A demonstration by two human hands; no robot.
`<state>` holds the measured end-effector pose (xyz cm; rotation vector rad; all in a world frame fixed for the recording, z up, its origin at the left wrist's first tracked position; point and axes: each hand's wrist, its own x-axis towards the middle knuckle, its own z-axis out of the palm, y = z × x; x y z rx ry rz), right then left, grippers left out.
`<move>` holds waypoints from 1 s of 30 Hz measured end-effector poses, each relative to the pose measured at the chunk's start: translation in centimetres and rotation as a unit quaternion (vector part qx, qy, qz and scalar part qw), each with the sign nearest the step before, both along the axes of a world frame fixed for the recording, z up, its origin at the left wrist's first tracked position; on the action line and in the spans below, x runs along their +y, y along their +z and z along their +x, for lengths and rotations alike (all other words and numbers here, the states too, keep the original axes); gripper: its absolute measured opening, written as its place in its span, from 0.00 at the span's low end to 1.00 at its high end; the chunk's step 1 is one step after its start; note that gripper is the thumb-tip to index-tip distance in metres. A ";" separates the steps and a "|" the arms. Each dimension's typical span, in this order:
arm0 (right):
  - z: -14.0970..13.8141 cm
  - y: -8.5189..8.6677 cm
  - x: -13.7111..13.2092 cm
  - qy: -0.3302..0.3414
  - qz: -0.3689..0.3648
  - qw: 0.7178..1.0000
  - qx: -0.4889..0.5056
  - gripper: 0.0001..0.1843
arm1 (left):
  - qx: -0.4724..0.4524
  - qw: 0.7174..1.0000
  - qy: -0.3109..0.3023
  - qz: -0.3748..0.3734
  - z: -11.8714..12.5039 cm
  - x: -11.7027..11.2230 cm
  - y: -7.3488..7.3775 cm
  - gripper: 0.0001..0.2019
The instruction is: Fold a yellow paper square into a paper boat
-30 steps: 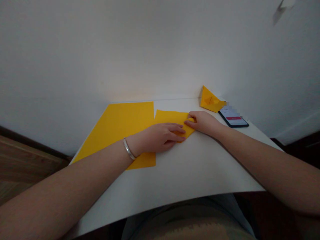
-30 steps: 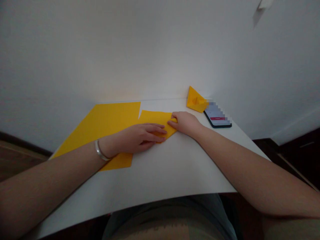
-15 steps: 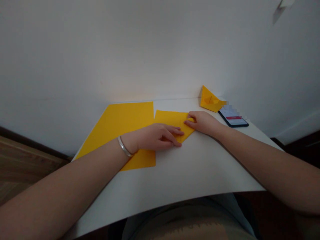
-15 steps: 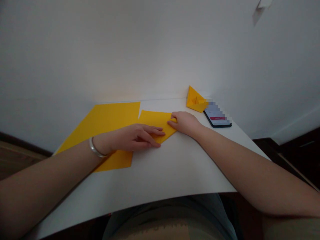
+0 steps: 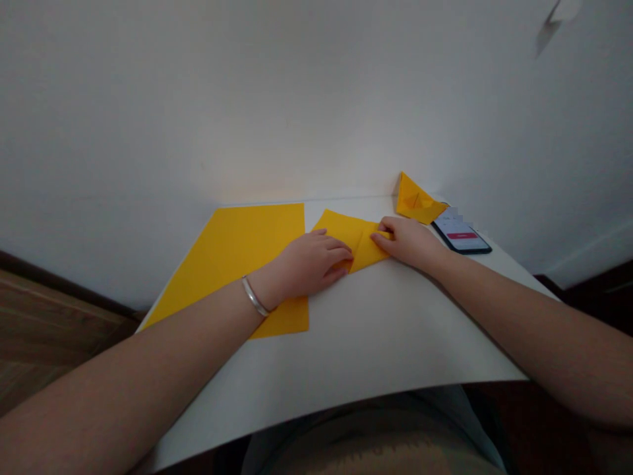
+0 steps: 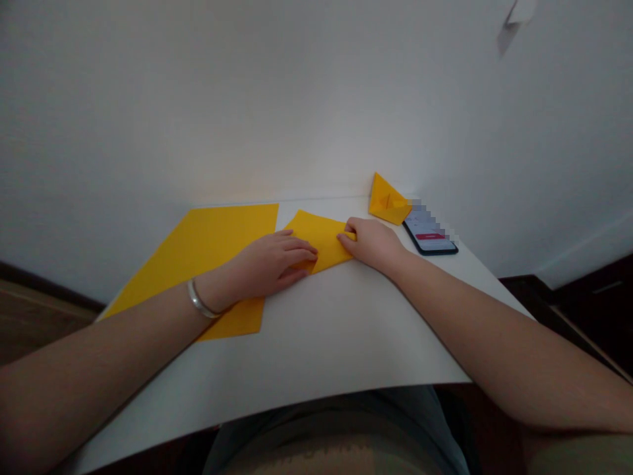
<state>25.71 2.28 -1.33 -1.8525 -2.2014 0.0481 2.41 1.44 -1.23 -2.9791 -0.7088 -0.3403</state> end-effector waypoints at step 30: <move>2.0 2.2 -0.5 0.288 -0.197 0.936 0.042 0.10 | 0.046 0.990 0.129 0.014 -1.2 0.3 -0.3 0.16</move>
